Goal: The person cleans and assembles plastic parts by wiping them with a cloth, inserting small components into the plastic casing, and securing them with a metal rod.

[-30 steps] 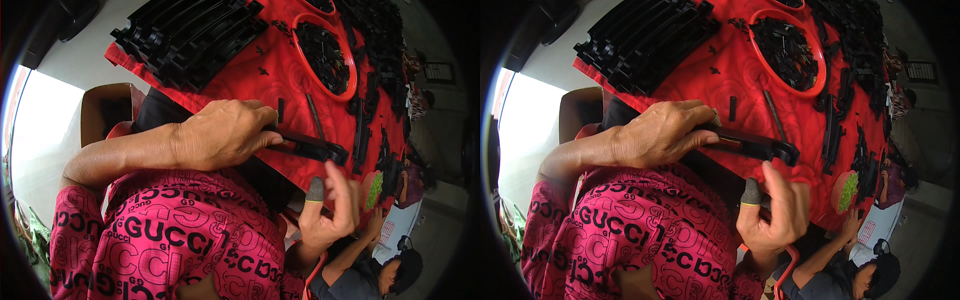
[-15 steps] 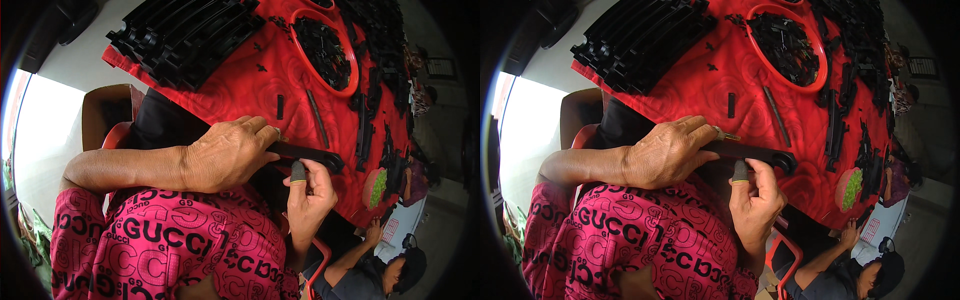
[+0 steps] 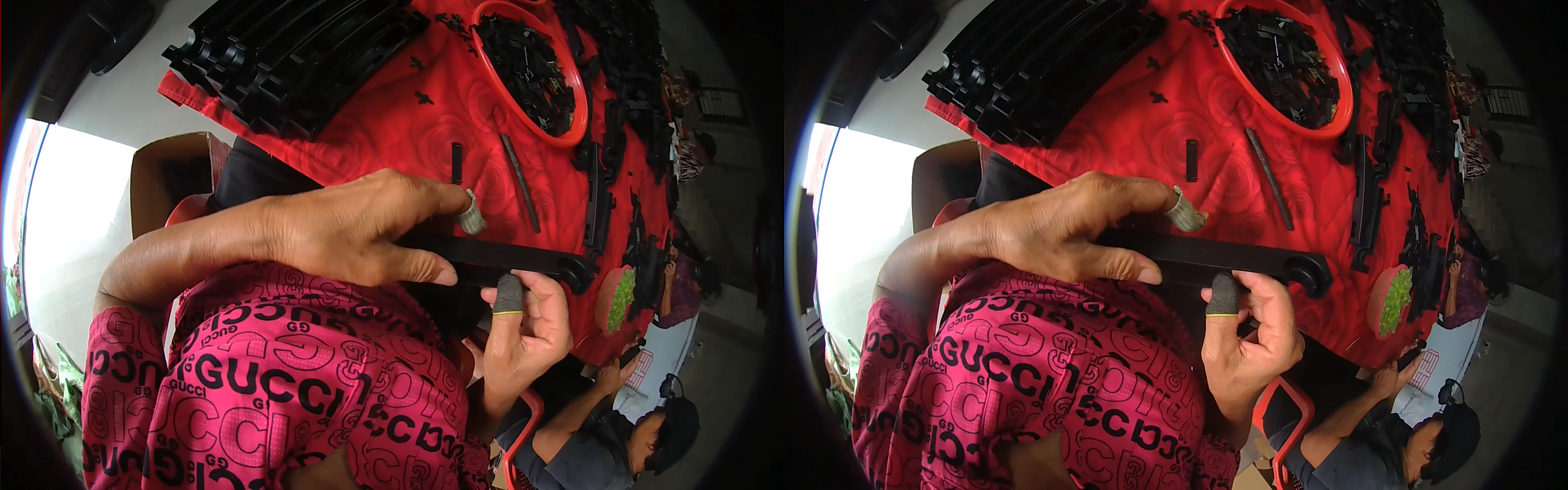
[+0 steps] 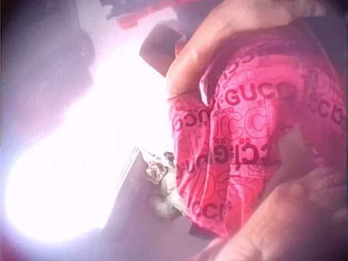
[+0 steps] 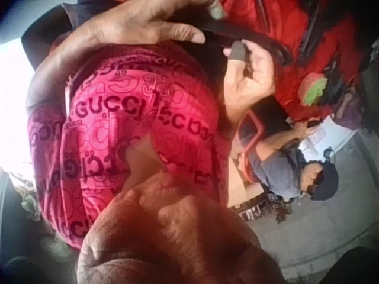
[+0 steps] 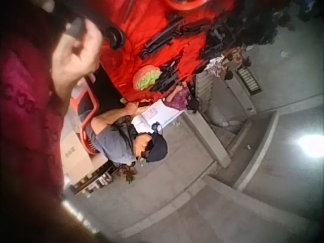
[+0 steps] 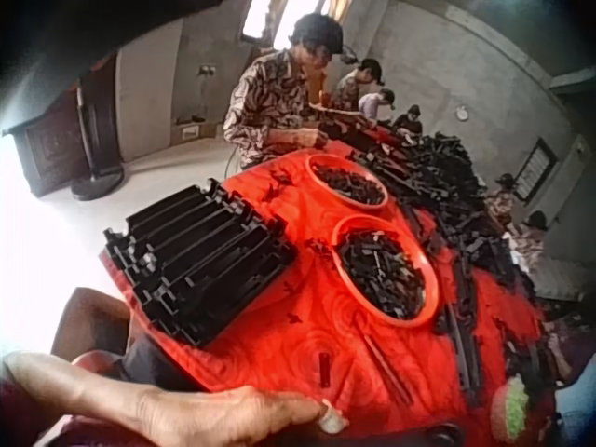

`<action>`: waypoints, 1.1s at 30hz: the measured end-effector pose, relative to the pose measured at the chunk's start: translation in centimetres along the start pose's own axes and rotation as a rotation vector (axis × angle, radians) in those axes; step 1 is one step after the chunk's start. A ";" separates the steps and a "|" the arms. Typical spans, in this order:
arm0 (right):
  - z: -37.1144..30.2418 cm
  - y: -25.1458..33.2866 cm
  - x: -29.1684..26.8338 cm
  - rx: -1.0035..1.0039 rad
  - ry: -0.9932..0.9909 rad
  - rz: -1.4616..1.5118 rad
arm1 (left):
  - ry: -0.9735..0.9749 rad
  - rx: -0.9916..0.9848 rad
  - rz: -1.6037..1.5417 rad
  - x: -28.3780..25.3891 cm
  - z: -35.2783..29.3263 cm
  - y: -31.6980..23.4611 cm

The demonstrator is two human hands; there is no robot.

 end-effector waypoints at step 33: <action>-0.9 7.0 6.8 -0.877 0.703 -0.229 | 0.326 -0.543 -0.138 2.0 -2.2 2.2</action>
Point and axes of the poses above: each hand's wrist, its own z-axis towards the middle knuckle, its own x-axis out of the palm, y = z × x, the point moved 9 cm from there along z, towards the middle knuckle, and after that the axes turned 11 degrees about -y, right-handed, at the moved point
